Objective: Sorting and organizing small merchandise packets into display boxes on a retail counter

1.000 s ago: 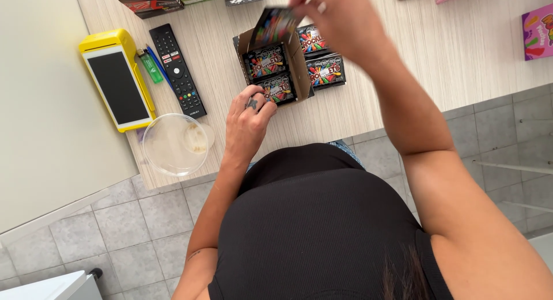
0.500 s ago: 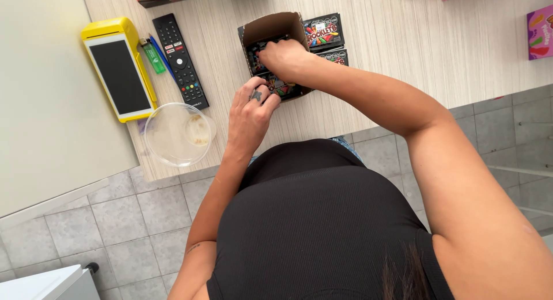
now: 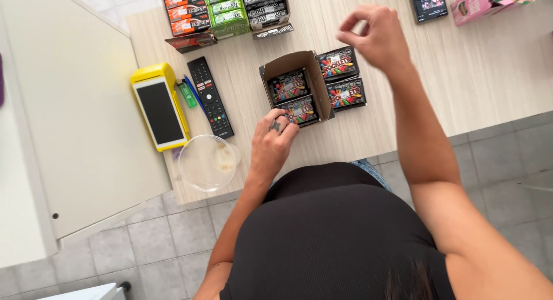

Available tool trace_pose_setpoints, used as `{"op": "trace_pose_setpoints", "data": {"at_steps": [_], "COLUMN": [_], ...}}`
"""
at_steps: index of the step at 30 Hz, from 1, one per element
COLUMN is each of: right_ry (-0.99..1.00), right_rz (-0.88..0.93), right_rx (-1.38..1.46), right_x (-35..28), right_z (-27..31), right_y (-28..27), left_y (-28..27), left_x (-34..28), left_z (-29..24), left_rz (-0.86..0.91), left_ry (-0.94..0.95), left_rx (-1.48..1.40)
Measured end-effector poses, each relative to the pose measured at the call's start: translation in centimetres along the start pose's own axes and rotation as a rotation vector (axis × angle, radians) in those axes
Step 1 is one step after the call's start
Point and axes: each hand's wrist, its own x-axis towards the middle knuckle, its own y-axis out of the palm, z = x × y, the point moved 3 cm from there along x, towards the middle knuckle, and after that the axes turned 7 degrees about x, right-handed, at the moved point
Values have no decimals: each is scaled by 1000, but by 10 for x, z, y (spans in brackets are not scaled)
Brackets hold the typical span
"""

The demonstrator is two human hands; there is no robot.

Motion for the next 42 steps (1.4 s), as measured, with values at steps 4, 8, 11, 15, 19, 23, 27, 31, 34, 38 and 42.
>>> {"op": "trace_pose_setpoints", "data": {"at_steps": [4, 8, 11, 15, 19, 23, 27, 31, 34, 38, 42], "right_ry": [315, 24, 188, 199, 226, -116, -311, -532, -590, -674, -842], "right_rz": [233, 34, -70, -230, -416, -276, 124, 306, 261, 278, 181], "right_rx": [-173, -74, 71, 134, 299, 276, 47, -585, -830, -843, -850], "right_x": [-25, -44, -53, -53, -51, -39, -18, -2, 1, -2, -8], "right_z": [-110, -182, -153, -99, -44, 40, 65, 21, -17, -4, 18], "right_y": [37, 71, 65, 35, -8, -10, 44, 120, 168, 177, 163], "left_y": [-6, 7, 22, 30, 39, 36, 36, 36, 38, 32, 41], "left_x": [2, -4, -19, -15, -13, -11, -12, -13, -14, -14, -14], "left_z": [-4, -2, 1, 1, 1, -2, -2, -3, -3, -5, -1], "left_rz": [3, 7, -46, -41, -42, -66, -47, -26, -39, -23, -8], "left_ry": [2, 40, -55, -62, -71, -92, -99, -114, -108, -117, -119], "left_rx": [-28, -98, -49, -50, -7, -29, -12, 16, -6, 18, 28]}}
